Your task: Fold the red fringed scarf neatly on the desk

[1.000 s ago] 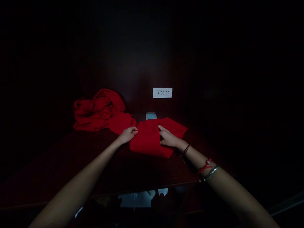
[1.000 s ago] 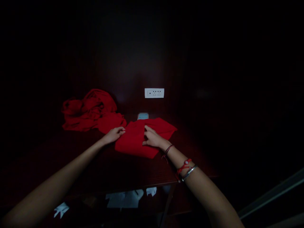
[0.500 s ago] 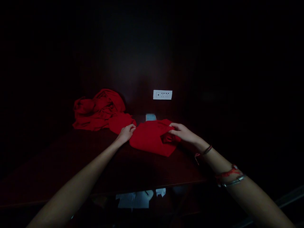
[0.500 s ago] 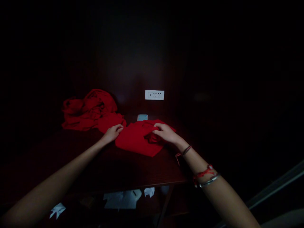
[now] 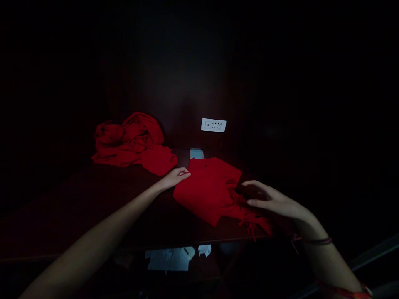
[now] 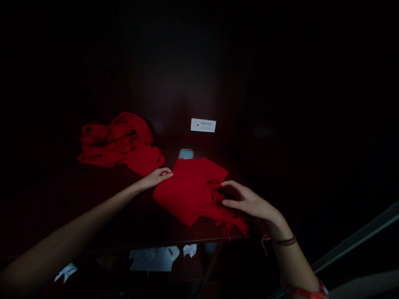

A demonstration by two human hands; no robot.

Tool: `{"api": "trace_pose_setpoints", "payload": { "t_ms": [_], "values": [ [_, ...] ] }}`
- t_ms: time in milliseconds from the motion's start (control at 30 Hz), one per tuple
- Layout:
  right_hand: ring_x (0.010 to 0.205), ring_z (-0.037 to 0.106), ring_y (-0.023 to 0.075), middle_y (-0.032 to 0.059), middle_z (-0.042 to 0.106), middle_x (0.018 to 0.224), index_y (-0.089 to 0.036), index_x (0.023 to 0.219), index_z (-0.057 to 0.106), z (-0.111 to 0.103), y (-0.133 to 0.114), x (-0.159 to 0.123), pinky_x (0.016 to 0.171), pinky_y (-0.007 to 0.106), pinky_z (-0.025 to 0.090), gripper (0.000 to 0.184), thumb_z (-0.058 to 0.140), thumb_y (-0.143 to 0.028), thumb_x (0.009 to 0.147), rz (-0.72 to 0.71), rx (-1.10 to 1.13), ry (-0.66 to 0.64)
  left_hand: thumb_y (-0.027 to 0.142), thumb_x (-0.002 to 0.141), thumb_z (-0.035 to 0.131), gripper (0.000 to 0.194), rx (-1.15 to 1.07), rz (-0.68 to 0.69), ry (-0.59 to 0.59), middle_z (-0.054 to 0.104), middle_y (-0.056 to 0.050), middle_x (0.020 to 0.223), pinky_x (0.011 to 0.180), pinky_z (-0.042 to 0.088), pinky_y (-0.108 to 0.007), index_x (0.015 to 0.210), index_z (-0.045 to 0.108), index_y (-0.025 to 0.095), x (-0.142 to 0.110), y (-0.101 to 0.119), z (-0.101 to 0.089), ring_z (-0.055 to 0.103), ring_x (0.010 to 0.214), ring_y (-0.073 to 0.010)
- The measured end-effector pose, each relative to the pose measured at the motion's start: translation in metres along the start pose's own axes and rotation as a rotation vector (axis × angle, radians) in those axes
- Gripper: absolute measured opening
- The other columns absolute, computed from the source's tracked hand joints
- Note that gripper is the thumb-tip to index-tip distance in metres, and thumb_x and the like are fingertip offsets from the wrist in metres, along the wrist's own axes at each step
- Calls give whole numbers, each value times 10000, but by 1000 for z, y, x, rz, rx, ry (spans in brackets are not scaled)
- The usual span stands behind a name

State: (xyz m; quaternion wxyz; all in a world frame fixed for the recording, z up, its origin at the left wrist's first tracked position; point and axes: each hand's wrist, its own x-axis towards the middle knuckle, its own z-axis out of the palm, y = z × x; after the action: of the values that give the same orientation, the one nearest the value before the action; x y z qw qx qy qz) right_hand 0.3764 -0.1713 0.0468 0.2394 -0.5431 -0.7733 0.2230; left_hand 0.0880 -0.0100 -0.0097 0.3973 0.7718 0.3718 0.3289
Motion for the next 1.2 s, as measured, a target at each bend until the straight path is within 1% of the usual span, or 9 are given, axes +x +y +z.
{"api": "trace_pose_setpoints", "payload": {
  "t_ms": [233,400,533,667,767,933,1033,1133,1200],
  "values": [
    [1026,460,260,167,464,1151,-122,1157,437,60,2,52,838,377,368,553,584,-316,660,163,-382,57,534,630,489,383,-15,-29,20,386,64,517,472,281,-196,623,447,153,-2,-7,2,381,498,-84],
    [813,559,166,40,613,878,-182,858,583,24,11,40,742,271,414,225,494,-125,659,19,-307,82,551,625,489,398,0,-33,-1,388,64,513,465,272,-193,631,443,156,0,-9,1,379,492,-83],
    [713,562,154,30,611,797,-195,841,568,-2,19,25,665,278,436,171,462,-215,708,117,-298,189,562,622,481,407,7,-17,-9,420,55,540,484,293,-198,645,454,156,2,-10,2,404,520,-95],
    [805,560,188,84,602,901,-156,934,549,23,21,32,708,295,431,307,522,-343,692,189,-281,42,548,650,455,388,83,24,-16,443,46,562,494,298,-203,663,470,160,2,-12,2,414,536,-104],
    [819,555,203,92,599,891,-140,918,542,37,15,40,714,293,418,290,558,-244,648,210,-299,13,520,678,439,357,214,71,0,439,45,556,490,287,-201,672,483,166,1,-12,-1,408,531,-106],
    [765,550,171,39,578,865,-169,969,470,0,7,21,657,280,435,300,500,-259,684,126,-16,147,486,708,421,337,309,108,26,429,43,523,467,267,-195,698,506,160,0,-8,-14,395,503,-103],
    [891,524,194,43,550,992,-188,1030,464,-19,8,4,760,309,422,428,574,-308,634,90,26,-16,493,710,420,347,304,108,-26,432,44,524,465,268,-193,727,518,161,0,-6,-18,401,503,-103],
    [990,484,222,69,524,1081,-185,1064,480,-13,12,5,840,322,386,539,635,-359,578,185,-13,-197,503,700,435,353,319,98,-106,452,39,543,476,282,-196,741,535,167,-1,-6,-17,424,522,-111],
    [1000,481,212,89,511,1108,-174,1110,448,-1,19,15,847,318,381,535,571,-415,648,250,4,-114,505,707,427,359,333,101,-113,469,33,564,493,301,-199,757,542,169,-2,-7,-14,449,550,-121]
  ]
}}
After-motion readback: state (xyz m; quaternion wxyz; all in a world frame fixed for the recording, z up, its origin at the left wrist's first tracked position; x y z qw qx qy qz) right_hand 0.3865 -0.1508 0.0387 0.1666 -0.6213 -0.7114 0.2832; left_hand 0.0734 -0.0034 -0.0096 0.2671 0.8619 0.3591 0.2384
